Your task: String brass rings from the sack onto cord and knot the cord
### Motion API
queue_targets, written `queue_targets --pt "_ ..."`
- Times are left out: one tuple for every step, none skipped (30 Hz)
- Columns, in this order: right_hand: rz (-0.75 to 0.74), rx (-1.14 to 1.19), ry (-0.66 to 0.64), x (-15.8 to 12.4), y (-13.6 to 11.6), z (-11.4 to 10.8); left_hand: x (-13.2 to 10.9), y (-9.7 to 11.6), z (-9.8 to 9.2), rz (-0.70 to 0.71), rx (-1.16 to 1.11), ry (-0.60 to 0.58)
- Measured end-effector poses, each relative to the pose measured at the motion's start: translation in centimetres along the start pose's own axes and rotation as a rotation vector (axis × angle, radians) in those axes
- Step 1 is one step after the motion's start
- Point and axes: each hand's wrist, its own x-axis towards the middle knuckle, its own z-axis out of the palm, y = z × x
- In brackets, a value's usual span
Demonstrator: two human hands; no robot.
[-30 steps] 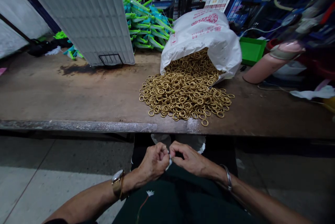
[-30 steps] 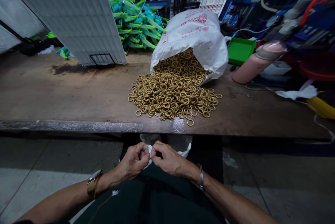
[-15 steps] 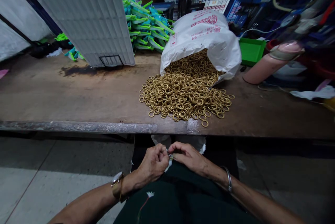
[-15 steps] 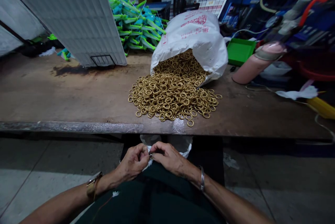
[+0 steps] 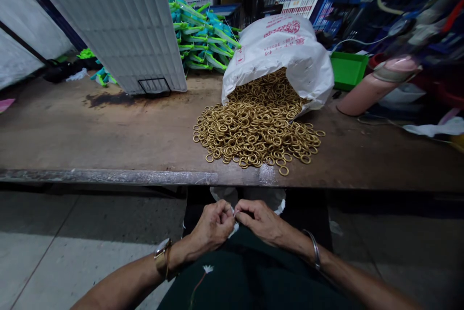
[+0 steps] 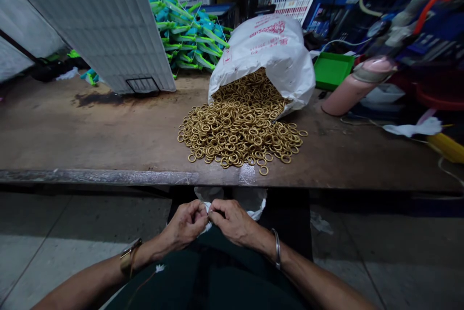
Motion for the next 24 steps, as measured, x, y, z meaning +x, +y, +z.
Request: queue_targets --pt "-0.003 0.005 0.008 0.0 0.1 0.1 0.0 0.1 0.0 -0.01 -0.017 -0.008" --pt "0.005 0.013 0.017 0.0 0.1 0.1 -0.1 0.2 -0.1 -0.016 -0.033 -0.015" --pt "0.022 0.022 0.024 0.1 0.2 0.1 -0.1 0.3 -0.1 -0.013 -0.045 -0.024" --pt "0.042 0.031 0.032 0.0 0.2 0.2 -0.1 0.4 -0.2 -0.007 -0.053 -0.035" --pt "0.062 0.04 0.039 0.0 0.2 0.2 -0.2 0.5 -0.2 -0.004 -0.061 -0.044" --pt "0.077 0.052 0.044 0.0 0.1 0.2 -0.2 0.6 -0.3 -0.007 -0.072 -0.05" --pt "0.085 0.065 0.047 0.0 0.1 0.2 -0.2 0.6 -0.3 -0.015 -0.088 -0.056" --pt "0.088 0.08 0.049 -0.1 0.1 0.1 -0.3 0.6 -0.3 -0.022 -0.109 -0.063" --pt "0.087 0.094 0.051 -0.1 0.1 0.1 -0.3 0.7 -0.3 -0.03 -0.135 -0.076" --pt "0.087 0.104 0.053 -0.2 0.1 0.1 -0.3 0.7 -0.3 -0.035 -0.16 -0.089" --pt "0.088 0.111 0.055 -0.2 0.2 0.1 -0.3 0.7 -0.4 -0.037 -0.18 -0.1" --pt "0.088 0.115 0.058 -0.2 0.2 0.1 -0.3 0.8 -0.4 -0.037 -0.19 -0.11" --pt "0.088 0.115 0.062 -0.2 0.3 0.1 -0.3 0.8 -0.5 -0.034 -0.191 -0.117" --pt "0.087 0.116 0.065 -0.2 0.3 0.2 -0.4 0.9 -0.5 -0.03 -0.186 -0.123" --pt "0.084 0.118 0.068 -0.2 0.4 0.2 -0.4 1.0 -0.6 -0.024 -0.178 -0.128" --pt "0.079 0.121 0.071 -0.2 0.4 0.2 -0.4 1.1 -0.7 -0.018 -0.173 -0.136" --pt "0.074 0.127 0.072 -0.2 0.4 0.2 -0.4 1.2 -0.8 -0.015 -0.172 -0.145" --pt "0.072 0.132 0.071 -0.2 0.3 0.2 -0.5 1.3 -0.9 -0.014 -0.176 -0.156" --pt "0.074 0.136 0.069 -0.3 0.2 0.2 -0.5 1.4 -1.0 -0.016 -0.183 -0.164" --pt "0.076 0.138 0.066 -0.3 0.0 0.1 -0.5 1.5 -1.1 -0.02 -0.192 -0.171" --pt "0.08 0.139 0.063 -0.3 -0.1 0.0 -0.6 1.5 -1.1 -0.028 -0.199 -0.178" --pt "0.083 0.142 0.059 -0.3 -0.3 0.0 -0.6 1.5 -1.1 -0.037 -0.206 -0.184" --pt "0.087 0.143 0.057 -0.3 -0.4 -0.1 -0.6 1.5 -1.1 -0.05 -0.216 -0.188" --pt "0.089 0.144 0.055 -0.3 -0.4 -0.1 -0.5 1.5 -1.1 -0.062 -0.228 -0.19"
